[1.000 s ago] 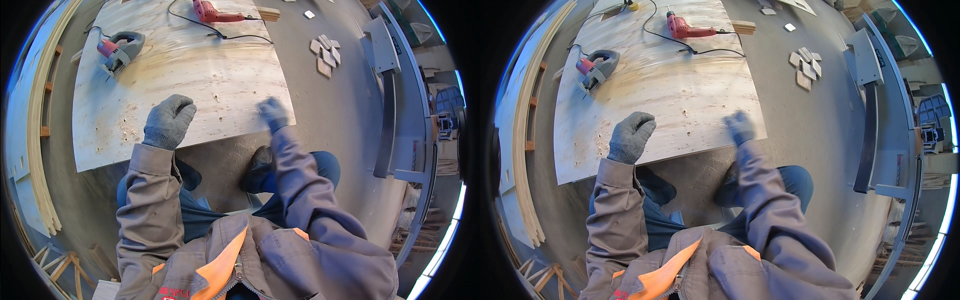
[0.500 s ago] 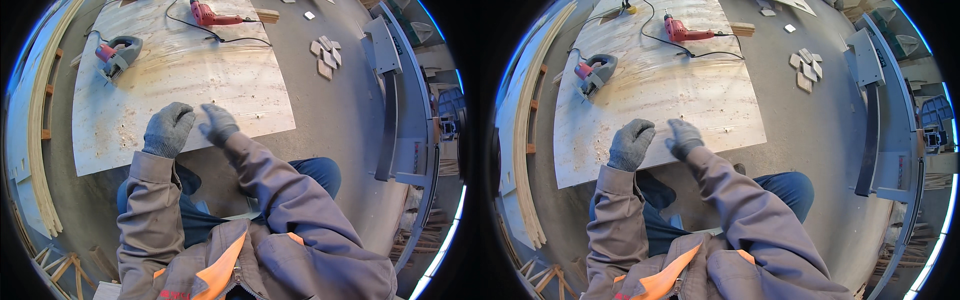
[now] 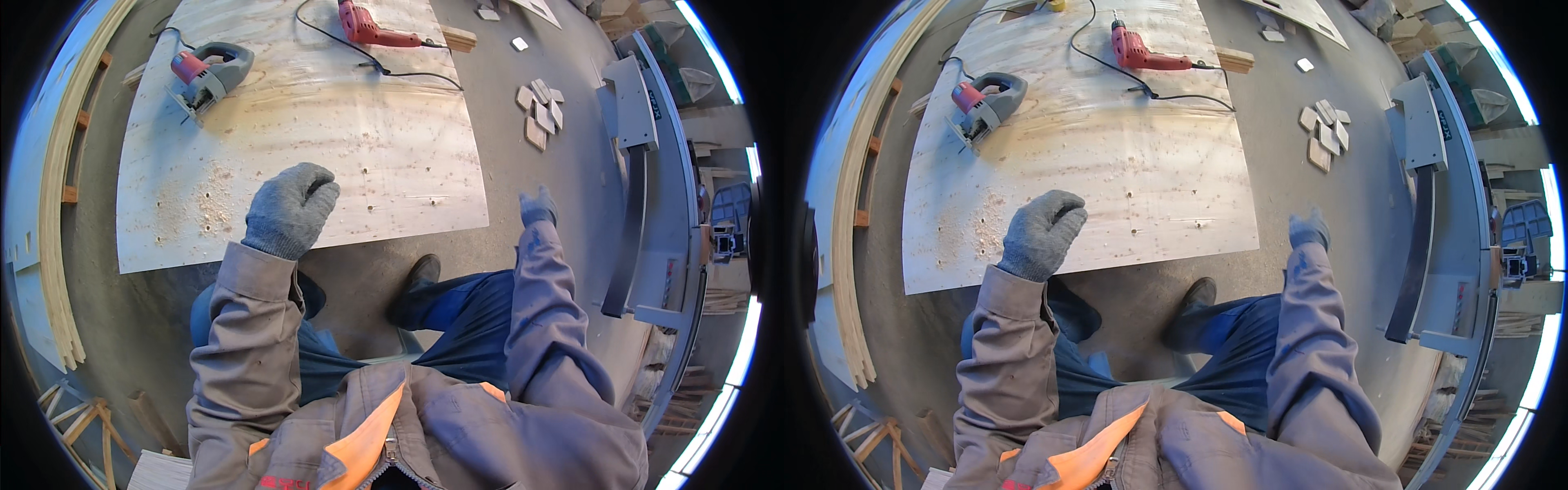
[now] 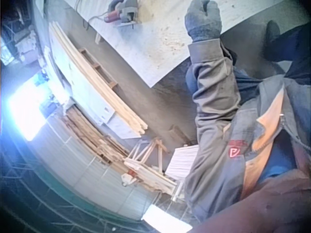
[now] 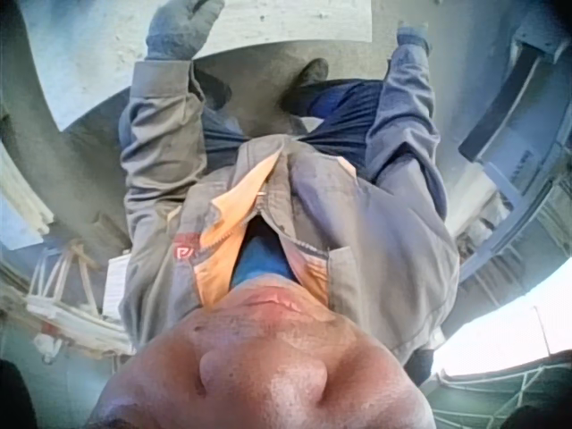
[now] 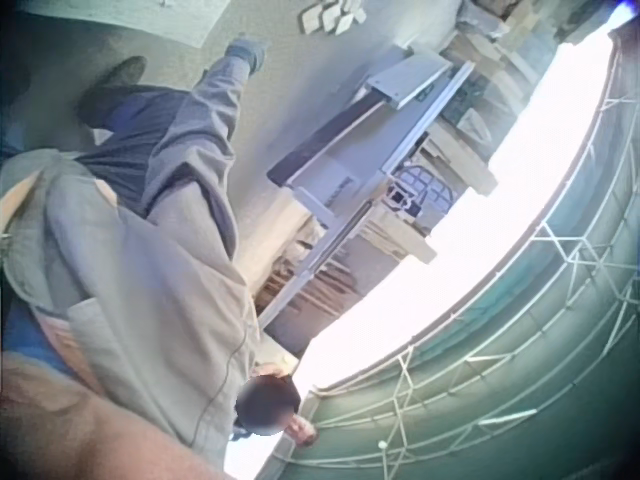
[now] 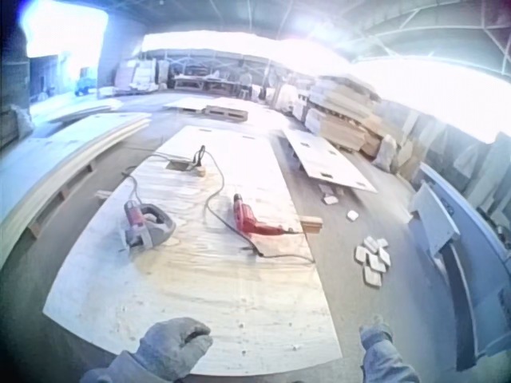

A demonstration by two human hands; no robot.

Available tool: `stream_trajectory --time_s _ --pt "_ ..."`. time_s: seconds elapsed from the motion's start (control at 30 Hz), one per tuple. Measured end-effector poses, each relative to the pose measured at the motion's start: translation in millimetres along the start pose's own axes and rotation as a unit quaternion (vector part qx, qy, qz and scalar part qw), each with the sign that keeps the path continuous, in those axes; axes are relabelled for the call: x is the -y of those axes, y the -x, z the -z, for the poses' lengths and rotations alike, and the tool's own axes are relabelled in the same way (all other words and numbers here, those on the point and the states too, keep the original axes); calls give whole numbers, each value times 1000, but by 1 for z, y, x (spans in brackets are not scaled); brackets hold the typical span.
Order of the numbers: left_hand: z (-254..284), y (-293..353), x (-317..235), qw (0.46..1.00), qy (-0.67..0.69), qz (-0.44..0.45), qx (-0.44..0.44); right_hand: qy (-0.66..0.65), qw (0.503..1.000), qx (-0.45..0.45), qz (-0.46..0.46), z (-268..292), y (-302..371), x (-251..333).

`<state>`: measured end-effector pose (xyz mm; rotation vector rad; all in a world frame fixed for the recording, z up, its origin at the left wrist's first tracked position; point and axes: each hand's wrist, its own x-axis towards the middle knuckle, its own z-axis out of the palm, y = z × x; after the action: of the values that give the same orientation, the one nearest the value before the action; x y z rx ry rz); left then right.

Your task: The person uses a jigsaw to cut a rectangular hole in a large sheet of plywood. They guide the tool along a marked line, remove the cut piece, and then brush away sawdust from the surface.

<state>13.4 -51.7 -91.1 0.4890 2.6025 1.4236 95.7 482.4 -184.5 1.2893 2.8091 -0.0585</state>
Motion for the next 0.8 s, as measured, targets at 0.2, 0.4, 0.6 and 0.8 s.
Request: stream_trajectory --time_s 0.2,0.4,0.6,0.8 --pt "-6 -6 -16 1000 2 -25 1 -65 997 -22 38 -11 -3 -43" --pt "-22 -7 -13 999 -30 -3 12 -196 973 -25 122 -5 25 -17" --pt "-23 -6 -13 994 -54 66 62 -51 971 -20 233 30 -12 -61" --pt "-17 -2 -5 995 -61 64 34 26 985 126 117 70 10 -104"
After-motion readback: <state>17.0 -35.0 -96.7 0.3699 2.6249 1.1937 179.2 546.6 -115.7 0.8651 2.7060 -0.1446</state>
